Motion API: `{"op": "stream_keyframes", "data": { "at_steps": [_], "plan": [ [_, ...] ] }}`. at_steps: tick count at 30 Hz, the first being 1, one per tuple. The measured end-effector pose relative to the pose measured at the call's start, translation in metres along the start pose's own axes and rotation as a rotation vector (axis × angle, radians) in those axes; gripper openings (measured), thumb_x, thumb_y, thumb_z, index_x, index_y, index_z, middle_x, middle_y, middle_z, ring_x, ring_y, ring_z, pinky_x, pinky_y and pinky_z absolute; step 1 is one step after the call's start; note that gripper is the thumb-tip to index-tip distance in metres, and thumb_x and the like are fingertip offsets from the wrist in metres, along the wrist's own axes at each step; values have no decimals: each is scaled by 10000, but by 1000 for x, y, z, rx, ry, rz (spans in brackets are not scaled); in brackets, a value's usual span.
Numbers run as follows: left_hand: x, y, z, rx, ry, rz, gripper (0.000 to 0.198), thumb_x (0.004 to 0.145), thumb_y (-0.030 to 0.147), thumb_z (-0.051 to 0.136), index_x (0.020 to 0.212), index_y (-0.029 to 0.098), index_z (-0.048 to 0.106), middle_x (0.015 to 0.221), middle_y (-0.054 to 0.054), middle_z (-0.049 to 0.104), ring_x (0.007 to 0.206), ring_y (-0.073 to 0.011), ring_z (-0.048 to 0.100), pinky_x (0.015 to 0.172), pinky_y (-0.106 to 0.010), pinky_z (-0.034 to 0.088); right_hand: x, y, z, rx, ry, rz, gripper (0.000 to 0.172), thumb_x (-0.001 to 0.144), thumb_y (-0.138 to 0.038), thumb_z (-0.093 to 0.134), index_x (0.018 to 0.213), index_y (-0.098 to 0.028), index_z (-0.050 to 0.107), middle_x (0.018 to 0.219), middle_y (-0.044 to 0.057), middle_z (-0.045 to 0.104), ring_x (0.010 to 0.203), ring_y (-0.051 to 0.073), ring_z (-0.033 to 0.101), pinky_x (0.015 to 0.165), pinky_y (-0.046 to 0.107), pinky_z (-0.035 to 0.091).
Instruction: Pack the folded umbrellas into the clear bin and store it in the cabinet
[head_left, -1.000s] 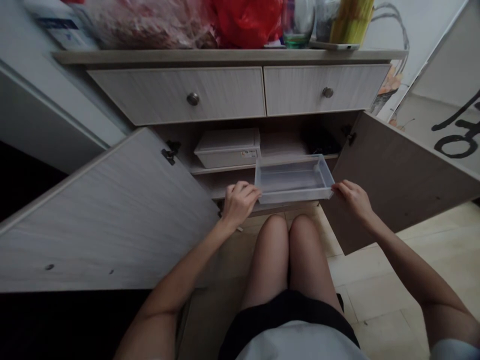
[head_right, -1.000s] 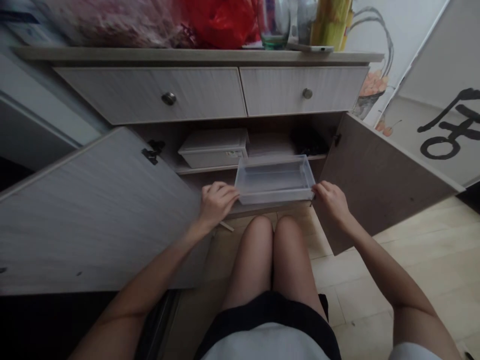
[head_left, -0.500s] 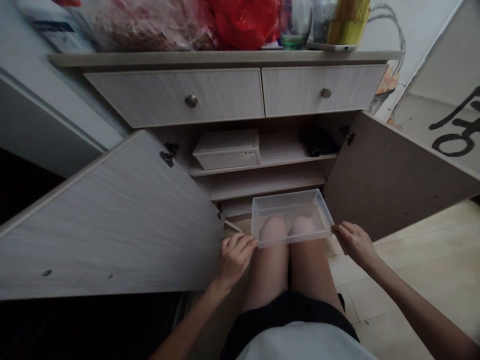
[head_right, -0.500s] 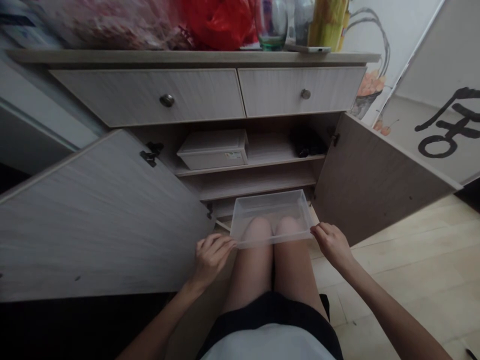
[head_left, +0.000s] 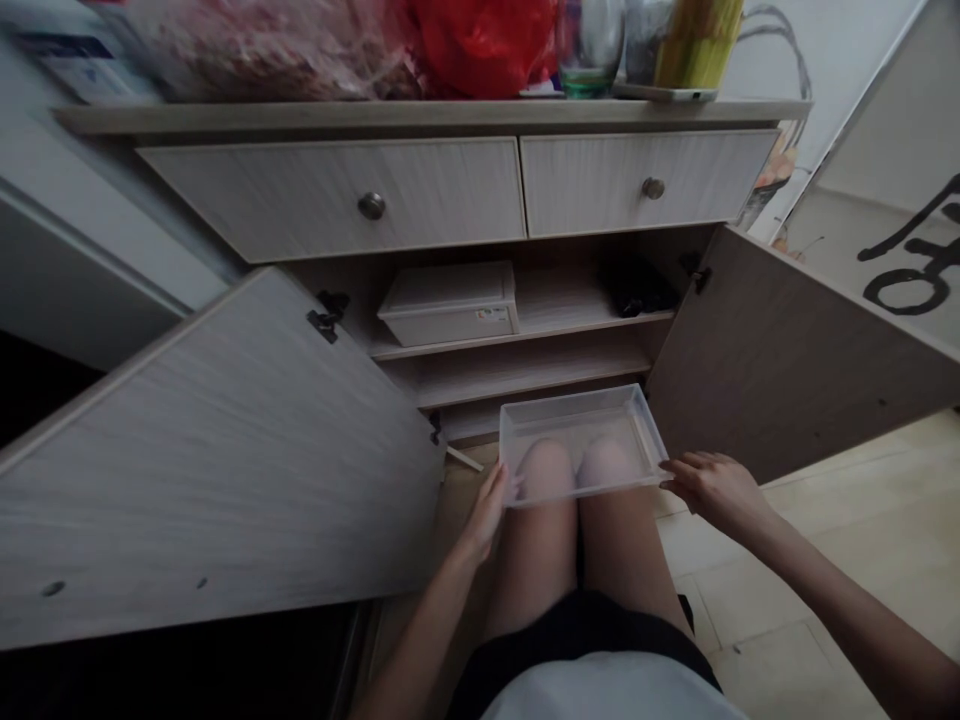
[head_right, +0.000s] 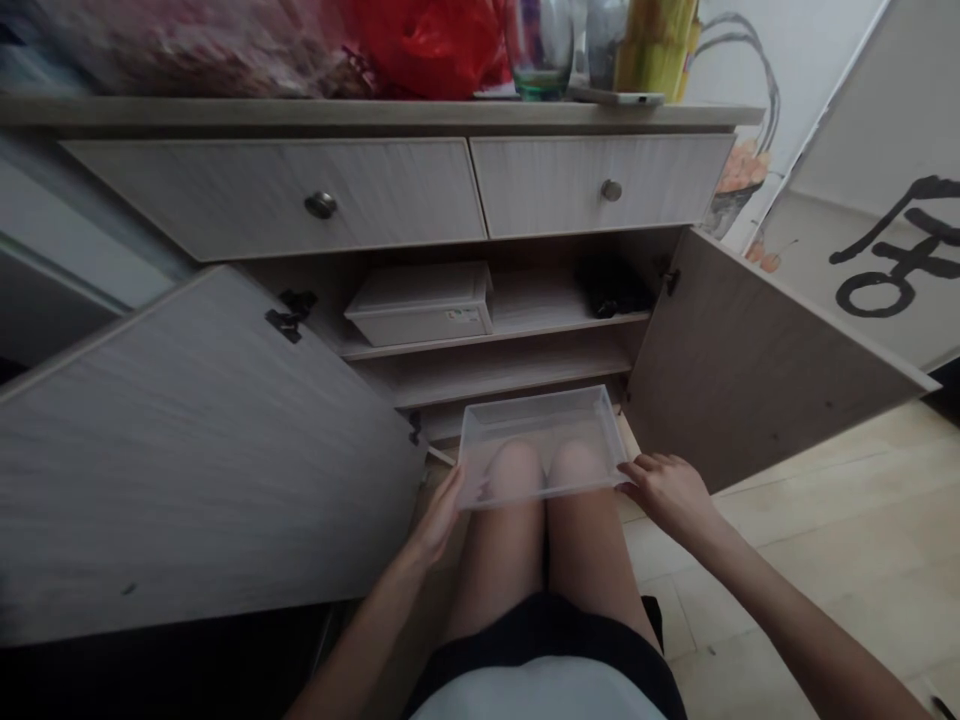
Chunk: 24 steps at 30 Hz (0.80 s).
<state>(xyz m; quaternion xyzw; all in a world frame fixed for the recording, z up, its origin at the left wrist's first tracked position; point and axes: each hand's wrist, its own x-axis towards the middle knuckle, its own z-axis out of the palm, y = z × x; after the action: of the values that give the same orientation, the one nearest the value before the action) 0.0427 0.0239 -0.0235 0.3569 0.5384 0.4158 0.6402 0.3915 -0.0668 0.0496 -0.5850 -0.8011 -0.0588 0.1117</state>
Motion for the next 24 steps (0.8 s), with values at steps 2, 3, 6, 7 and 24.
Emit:
{"op": "stream_keyframes", "data": {
  "at_steps": [2,3,6,7,24],
  "plan": [
    [0,1,2,29,-1,-27,653,767,644,727,1265,226,671,1346,-124,668,1213,-328,647,1080,-473,462,13,8,-13,71,5,68,230,925,-355,613,1118,-296,722,789,41,740,623,215,665,520,322,409],
    [0,2,3,39,-2,-22,687,762,664,720,1277,213,661,1320,-131,682,1194,-330,658,1068,-475,470,26,15,-19,116,33,108,268,937,-406,592,1154,-306,712,801,44,745,619,220,665,517,329,415],
    [0,2,5,41,-3,21,708,760,690,707,1273,205,657,1320,-134,682,1176,-318,668,1037,-447,491,91,43,-31,230,159,205,302,959,-451,530,1114,-272,716,897,75,753,731,234,684,635,351,496],
    [0,2,5,38,3,29,691,763,687,707,1260,209,664,1324,-130,680,1172,-312,671,1032,-438,494,120,55,-31,225,183,235,313,956,-415,531,1117,-220,713,967,101,749,795,240,689,704,352,513],
    [-4,-1,1,66,51,40,805,691,806,667,1215,195,696,1130,-159,750,1156,-349,668,1025,-474,492,336,121,53,-31,-86,722,489,945,-191,511,1407,-33,490,1302,305,554,1241,322,536,958,391,454]
  ]
}}
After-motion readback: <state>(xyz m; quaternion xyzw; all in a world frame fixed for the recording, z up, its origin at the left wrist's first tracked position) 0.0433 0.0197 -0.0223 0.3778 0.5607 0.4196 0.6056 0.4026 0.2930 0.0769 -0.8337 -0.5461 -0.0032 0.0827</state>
